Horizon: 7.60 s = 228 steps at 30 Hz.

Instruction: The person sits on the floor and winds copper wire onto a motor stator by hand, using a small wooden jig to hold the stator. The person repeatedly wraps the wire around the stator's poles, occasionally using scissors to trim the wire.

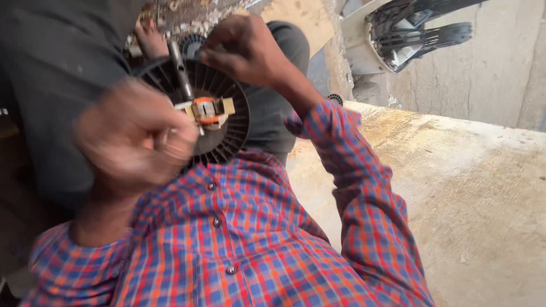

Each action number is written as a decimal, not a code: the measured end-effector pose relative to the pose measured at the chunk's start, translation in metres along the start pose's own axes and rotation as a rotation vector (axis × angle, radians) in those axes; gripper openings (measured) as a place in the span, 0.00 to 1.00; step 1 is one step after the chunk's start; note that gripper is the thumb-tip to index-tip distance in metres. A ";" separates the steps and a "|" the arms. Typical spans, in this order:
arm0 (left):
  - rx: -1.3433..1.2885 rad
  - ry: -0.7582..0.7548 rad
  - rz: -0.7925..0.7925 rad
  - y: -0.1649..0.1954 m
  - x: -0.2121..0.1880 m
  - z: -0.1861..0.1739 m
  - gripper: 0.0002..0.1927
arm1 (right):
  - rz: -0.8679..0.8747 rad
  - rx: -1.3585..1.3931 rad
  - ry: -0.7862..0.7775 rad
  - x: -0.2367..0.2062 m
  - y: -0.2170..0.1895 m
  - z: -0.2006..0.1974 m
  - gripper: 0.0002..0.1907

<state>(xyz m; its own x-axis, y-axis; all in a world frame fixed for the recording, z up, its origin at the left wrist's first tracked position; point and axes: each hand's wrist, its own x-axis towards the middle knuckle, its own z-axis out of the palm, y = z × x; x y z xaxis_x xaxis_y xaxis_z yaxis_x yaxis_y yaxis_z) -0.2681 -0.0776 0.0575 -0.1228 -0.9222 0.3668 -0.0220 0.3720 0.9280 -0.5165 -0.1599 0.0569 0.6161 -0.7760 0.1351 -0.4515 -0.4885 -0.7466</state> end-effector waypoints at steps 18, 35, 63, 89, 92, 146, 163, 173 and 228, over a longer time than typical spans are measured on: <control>0.353 -0.204 0.311 0.006 -0.025 -0.003 0.05 | -0.035 0.148 -0.079 -0.007 -0.019 0.010 0.04; 0.023 -0.334 0.069 -0.042 0.006 -0.012 0.13 | -0.077 -0.112 0.083 -0.038 -0.055 -0.028 0.07; 0.305 -0.347 0.249 0.031 0.005 -0.004 0.07 | -0.354 -0.485 -0.275 -0.017 -0.101 -0.007 0.12; -0.074 -0.002 0.124 -0.015 -0.002 0.003 0.08 | 0.013 0.077 -0.061 -0.018 0.018 0.001 0.05; 0.353 -0.298 0.334 -0.020 0.057 0.014 0.11 | 0.088 -0.461 -0.121 -0.039 0.006 -0.016 0.02; 0.401 -0.487 -0.229 -0.062 0.069 0.006 0.14 | -0.208 -0.477 -0.096 -0.040 -0.046 0.001 0.09; 0.168 -0.258 -0.040 -0.046 0.038 0.005 0.15 | 0.085 -0.291 0.080 -0.018 -0.001 -0.029 0.04; 0.186 -0.323 -0.141 -0.071 0.031 0.001 0.17 | 0.111 -0.318 0.254 -0.026 -0.009 -0.039 0.04; 0.151 -0.328 0.003 -0.013 0.056 -0.012 0.06 | -0.425 -0.331 -0.631 -0.005 -0.120 -0.013 0.05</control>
<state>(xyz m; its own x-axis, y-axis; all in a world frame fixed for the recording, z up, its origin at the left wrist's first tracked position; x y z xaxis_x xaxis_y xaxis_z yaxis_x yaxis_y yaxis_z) -0.2627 -0.1350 0.0666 -0.4342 -0.8474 0.3057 -0.1650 0.4084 0.8978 -0.4738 -0.1032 0.1545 0.9788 -0.1775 -0.1019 -0.2046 -0.8583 -0.4707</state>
